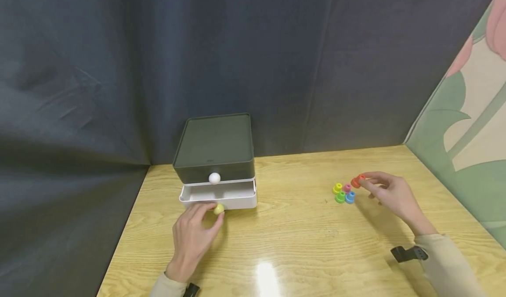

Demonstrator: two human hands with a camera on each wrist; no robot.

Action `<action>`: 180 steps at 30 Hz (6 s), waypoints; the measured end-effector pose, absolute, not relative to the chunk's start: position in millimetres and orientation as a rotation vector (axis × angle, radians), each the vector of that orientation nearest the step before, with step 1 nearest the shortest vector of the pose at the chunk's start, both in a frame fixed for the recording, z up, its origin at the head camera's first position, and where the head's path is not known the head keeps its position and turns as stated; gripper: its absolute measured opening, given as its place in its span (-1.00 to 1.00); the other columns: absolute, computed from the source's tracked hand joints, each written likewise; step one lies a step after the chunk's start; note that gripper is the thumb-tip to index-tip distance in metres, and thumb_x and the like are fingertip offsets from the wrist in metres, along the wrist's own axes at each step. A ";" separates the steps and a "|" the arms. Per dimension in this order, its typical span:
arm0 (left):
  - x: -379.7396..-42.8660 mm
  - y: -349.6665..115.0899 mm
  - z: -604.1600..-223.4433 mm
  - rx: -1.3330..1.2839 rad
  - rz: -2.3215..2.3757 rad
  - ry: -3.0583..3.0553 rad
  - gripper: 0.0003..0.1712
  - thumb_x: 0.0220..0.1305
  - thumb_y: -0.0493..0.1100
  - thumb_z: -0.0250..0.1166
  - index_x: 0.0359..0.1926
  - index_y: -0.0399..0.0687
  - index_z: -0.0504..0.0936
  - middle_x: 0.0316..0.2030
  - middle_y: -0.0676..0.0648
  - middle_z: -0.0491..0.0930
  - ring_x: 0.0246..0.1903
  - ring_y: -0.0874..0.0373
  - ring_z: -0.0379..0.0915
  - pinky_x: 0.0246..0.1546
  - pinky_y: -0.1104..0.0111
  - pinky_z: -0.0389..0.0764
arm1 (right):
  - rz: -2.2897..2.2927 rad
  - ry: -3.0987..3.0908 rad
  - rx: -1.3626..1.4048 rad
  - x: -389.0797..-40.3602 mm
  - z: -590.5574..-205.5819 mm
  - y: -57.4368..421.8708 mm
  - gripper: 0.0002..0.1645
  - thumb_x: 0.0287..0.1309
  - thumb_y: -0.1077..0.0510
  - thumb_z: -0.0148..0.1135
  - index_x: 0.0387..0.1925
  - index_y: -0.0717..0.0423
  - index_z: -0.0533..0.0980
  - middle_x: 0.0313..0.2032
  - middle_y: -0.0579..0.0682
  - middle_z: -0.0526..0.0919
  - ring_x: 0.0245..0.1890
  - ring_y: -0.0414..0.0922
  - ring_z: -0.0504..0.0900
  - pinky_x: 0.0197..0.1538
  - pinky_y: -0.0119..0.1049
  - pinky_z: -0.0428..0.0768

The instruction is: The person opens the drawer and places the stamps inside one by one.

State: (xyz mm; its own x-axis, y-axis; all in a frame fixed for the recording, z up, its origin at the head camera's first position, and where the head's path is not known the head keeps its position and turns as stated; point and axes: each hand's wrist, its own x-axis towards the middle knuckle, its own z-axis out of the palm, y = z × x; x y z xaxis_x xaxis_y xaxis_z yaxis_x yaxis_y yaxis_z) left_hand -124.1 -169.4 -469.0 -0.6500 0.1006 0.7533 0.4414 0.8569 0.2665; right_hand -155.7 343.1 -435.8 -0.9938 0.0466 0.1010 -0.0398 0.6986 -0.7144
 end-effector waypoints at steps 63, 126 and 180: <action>-115.8 -210.9 -461.0 -0.140 -1.077 -2.026 -0.58 0.29 -0.37 0.35 0.17 -0.25 0.71 0.04 -0.23 0.74 -0.08 0.26 0.51 -0.12 0.61 0.41 | 1.414 -2.759 0.473 -175.5 -356.3 182.1 -0.60 0.35 0.02 0.45 0.13 0.09 0.72 -0.15 0.03 0.82 -0.45 -0.16 0.74 -0.45 -0.26 0.66; -116.5 -210.8 -489.4 -0.098 -1.300 -2.118 -0.47 0.47 -0.43 0.09 0.39 -0.23 0.59 0.24 -0.32 0.66 0.02 0.52 0.49 -0.11 0.61 0.49 | 1.582 -2.897 0.878 -196.1 -398.9 1.9 -0.79 0.25 0.09 0.52 -0.09 0.03 0.82 -0.39 -0.19 0.82 -0.52 -0.24 0.74 -0.35 -0.45 0.56; -116.1 -211.2 -492.0 -0.082 -1.346 -2.139 -0.49 0.55 -0.40 0.03 0.44 -0.23 0.53 0.28 -0.35 0.63 0.04 0.39 0.49 -0.05 0.69 0.45 | 1.514 -2.708 0.821 -183.7 -379.6 48.6 -0.79 0.32 0.12 0.46 -0.07 0.09 0.80 -0.27 -0.07 0.83 -0.41 -0.28 0.64 -0.27 -0.41 0.61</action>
State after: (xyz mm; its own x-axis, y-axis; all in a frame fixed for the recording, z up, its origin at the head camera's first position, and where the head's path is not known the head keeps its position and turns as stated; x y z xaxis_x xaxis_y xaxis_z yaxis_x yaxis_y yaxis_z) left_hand -116.1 -211.2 -492.0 -0.8163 -0.2563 0.5177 0.3559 0.4829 0.8001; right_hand -183.7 48.6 -379.6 -0.8671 -0.4629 0.1841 -0.3993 0.4246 -0.8126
